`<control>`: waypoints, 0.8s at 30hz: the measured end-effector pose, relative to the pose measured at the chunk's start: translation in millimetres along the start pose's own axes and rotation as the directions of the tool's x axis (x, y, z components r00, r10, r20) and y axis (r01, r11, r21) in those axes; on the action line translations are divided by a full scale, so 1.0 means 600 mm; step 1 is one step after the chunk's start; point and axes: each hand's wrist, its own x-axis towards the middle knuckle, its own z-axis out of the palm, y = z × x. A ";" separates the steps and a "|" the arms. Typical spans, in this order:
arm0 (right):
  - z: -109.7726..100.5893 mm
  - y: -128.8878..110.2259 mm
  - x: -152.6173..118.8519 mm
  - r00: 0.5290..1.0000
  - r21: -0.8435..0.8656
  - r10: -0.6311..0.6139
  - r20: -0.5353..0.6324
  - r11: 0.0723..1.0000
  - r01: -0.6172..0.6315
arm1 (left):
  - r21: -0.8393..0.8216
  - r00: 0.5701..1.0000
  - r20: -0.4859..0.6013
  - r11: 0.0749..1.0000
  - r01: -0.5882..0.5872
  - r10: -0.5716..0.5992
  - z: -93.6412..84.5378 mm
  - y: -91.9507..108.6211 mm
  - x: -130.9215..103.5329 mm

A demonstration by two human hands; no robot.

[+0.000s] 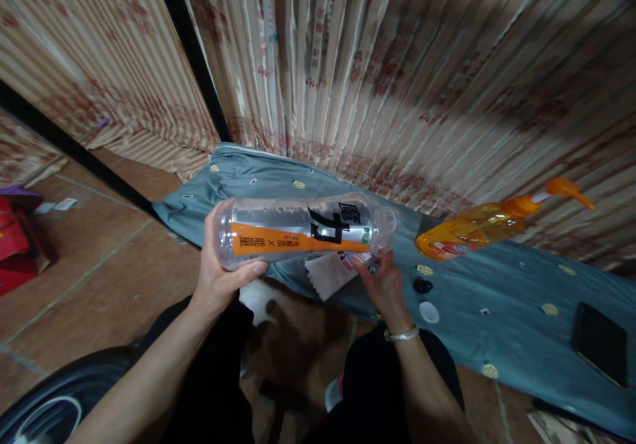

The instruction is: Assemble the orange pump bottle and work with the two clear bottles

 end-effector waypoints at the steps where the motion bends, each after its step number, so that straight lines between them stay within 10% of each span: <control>1: 0.000 0.000 0.000 1.000 -0.004 0.004 -0.001 1.000 -0.004 | 0.002 1.000 -0.004 1.000 -0.004 0.004 0.000 -0.001 0.000; 24: 0.000 -0.003 0.000 1.000 0.007 0.021 0.006 1.000 -0.022 | 0.003 1.000 -0.003 1.000 -0.022 0.022 0.005 0.005 0.000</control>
